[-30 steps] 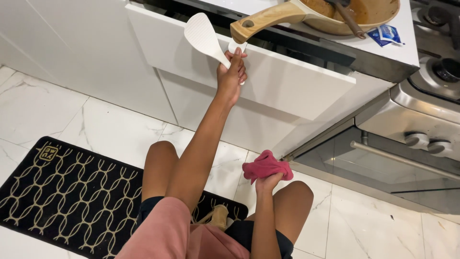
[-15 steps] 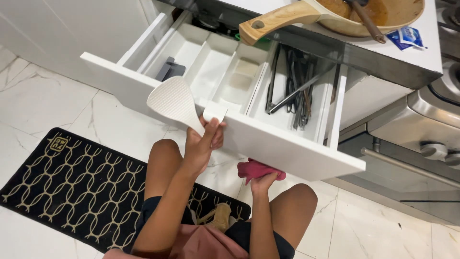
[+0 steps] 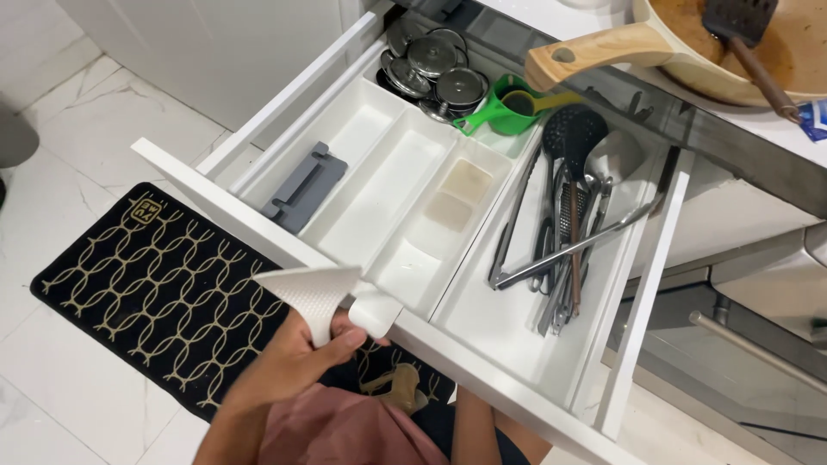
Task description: Cleaning and organizing a kitchen drawer, wiping it out and cleaning the utensils inside.
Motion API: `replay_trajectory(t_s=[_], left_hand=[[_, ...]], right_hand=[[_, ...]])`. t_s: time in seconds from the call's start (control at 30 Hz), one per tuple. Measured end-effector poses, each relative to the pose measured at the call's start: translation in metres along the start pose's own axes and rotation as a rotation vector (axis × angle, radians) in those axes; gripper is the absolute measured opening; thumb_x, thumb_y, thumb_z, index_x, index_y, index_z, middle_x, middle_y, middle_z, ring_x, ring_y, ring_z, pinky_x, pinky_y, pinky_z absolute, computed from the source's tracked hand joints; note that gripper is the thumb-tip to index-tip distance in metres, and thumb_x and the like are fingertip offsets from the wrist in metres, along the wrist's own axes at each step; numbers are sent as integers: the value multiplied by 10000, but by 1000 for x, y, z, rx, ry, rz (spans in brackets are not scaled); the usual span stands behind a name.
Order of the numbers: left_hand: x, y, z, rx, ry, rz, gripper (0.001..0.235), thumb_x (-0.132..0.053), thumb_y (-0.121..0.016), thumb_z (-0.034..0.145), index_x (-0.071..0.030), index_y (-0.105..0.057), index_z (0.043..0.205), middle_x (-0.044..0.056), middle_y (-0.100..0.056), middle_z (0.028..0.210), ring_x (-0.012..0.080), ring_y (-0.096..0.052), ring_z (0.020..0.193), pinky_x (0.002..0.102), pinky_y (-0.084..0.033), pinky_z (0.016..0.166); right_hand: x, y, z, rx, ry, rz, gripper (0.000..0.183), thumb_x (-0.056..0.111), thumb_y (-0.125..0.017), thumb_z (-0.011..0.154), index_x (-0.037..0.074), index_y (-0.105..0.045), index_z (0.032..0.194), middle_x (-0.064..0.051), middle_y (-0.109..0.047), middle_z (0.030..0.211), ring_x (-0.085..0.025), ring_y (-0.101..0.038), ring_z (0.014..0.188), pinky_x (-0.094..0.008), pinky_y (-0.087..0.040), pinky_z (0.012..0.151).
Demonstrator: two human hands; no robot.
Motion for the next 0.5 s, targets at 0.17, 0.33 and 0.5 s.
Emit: replay_trajectory(t_s=[0.17,0.33,0.5], left_hand=[[-58,41,-46,79,-275,299,431,-327,-482,1087,36,-711,1123,59,-692,892,106,-549,743,262,-462,656],[-111,87,-60,-230,-189,143,461,-346,-398,1114,52,-629,1133,31,-534,726,107,-445,590,262,-394,520],[-211,67,8,-318,-357,752,377,-245,-418,1149,26,-676,1191,29,-597,826,88,-518,715,234,-433,646]], right_hand=[[0,-14,-15,10,-25,-27,546,516,-408,1036,86,-519,1353,-70,-605,1319,-253,-559,1249,-454,-446,1101],[7,-18,-27,21,-41,-41,543,511,-411,1036,84,-517,1356,-71,-604,1320,-254,-559,1249,-453,-449,1100],[25,-12,-31,45,-57,-55,541,505,-415,1036,82,-516,1358,-72,-604,1321,-255,-559,1249,-452,-451,1099]])
Point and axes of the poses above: each hand's wrist, its own z-axis towards the middle knuckle, its own y-axis out of the back of the hand, x = y × z, the point moved 8 cm from there along z, towards the middle knuckle
